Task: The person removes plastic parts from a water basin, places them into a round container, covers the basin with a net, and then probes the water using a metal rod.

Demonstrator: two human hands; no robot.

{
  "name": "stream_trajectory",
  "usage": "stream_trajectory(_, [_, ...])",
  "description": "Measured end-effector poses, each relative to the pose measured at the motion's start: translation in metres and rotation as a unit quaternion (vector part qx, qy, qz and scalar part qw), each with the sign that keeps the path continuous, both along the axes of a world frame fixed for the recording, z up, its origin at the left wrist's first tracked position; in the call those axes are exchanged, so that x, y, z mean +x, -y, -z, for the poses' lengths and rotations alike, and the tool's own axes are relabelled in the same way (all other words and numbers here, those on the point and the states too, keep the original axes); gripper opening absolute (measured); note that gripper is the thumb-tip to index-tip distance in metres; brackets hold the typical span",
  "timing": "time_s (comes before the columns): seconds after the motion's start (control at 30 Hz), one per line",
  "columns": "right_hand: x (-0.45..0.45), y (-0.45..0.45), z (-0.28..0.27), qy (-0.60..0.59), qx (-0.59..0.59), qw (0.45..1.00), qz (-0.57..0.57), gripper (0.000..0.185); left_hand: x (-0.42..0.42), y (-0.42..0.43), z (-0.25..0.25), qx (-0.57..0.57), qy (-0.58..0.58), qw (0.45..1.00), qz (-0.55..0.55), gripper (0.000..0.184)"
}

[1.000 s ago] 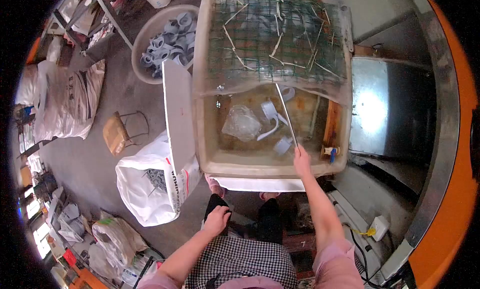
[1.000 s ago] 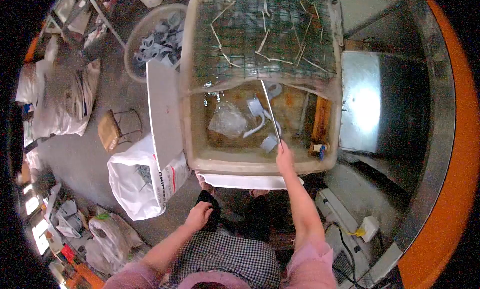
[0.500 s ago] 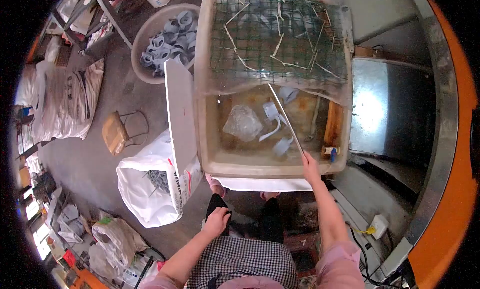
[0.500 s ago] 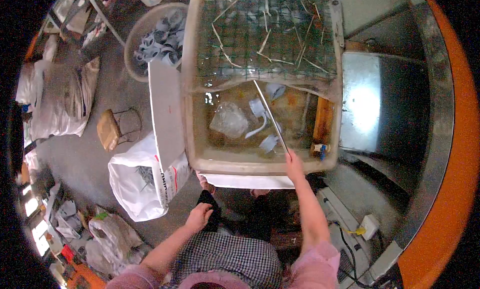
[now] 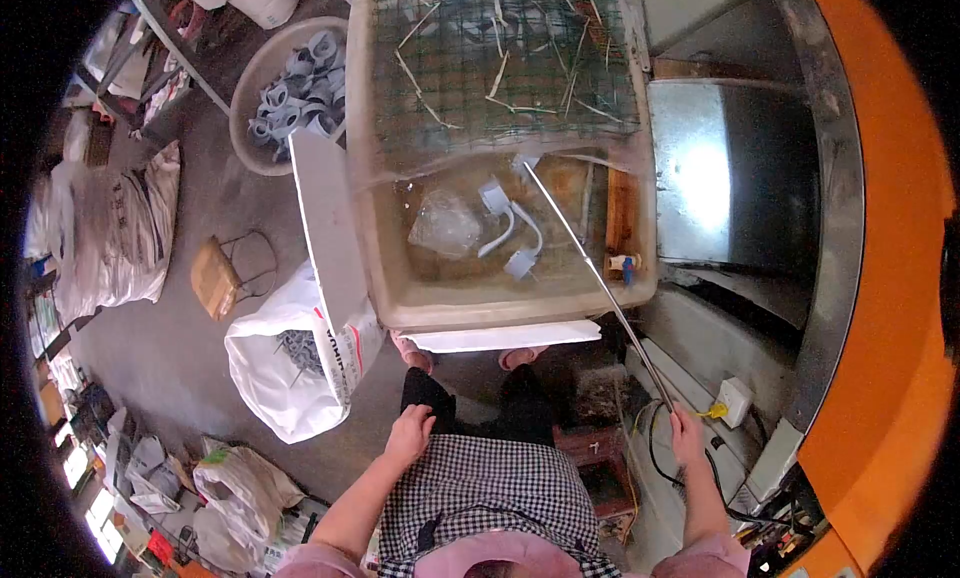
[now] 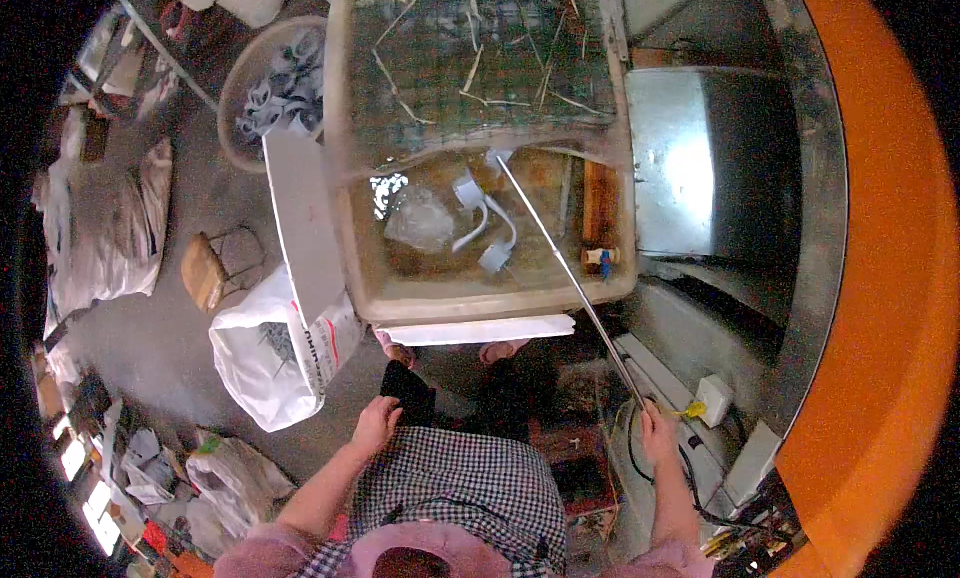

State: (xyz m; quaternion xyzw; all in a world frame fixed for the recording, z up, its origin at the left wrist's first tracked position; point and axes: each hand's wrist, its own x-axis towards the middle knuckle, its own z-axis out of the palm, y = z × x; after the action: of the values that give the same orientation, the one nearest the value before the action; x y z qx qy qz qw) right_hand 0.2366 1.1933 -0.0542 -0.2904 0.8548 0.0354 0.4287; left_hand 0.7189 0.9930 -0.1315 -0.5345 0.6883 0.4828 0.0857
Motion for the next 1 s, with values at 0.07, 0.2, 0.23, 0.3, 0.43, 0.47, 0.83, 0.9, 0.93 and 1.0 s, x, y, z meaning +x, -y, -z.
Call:
stream_trajectory(0.07, [-0.001,-0.025,0.009,-0.059,0.008,0.998,-0.028,0.037,-0.013,0.003,-0.002,0.010,0.002,1.000,0.004,0.016])
stream_trajectory(0.2, [0.018,0.025,0.023,-0.043,0.025,0.996,0.070,0.032,-0.036,0.003,0.003,-0.020,-0.034,0.999,0.017,0.016])
stream_trajectory(0.23, [0.018,0.039,0.033,-0.041,0.025,0.996,0.073,0.032,-0.040,0.003,0.003,-0.020,-0.032,0.999,0.018,0.016])
stream_trajectory(0.3, [0.020,0.057,0.056,-0.036,0.025,0.996,0.079,0.033,-0.044,0.003,0.002,-0.003,-0.041,0.999,0.009,0.016])
stream_trajectory(0.43, [0.020,0.058,0.070,-0.012,-0.090,0.995,0.052,0.036,-0.037,0.002,-0.001,0.000,-0.015,0.999,0.033,0.016])
stream_trajectory(0.47, [0.022,0.049,0.057,-0.008,-0.054,0.995,0.080,0.036,-0.033,0.002,-0.005,-0.005,-0.014,1.000,0.028,0.016])
stream_trajectory(0.83, [0.025,0.046,0.086,0.017,-0.027,0.997,0.074,0.034,-0.066,0.040,0.037,-0.071,-0.076,0.994,0.034,0.019])
stream_trajectory(0.9, [0.018,0.067,0.116,0.040,-0.098,0.993,0.050,0.034,-0.074,0.066,0.059,-0.058,-0.021,0.997,0.038,0.021])
stream_trajectory(0.93, [0.015,0.071,0.139,0.053,-0.173,0.983,0.027,0.035,-0.081,0.078,0.056,-0.076,-0.014,0.997,0.018,0.021])
stream_trajectory(1.0, [0.009,0.107,0.139,0.067,-0.135,0.988,0.029,0.035,-0.082,0.080,0.053,-0.091,-0.005,0.996,-0.001,0.021])
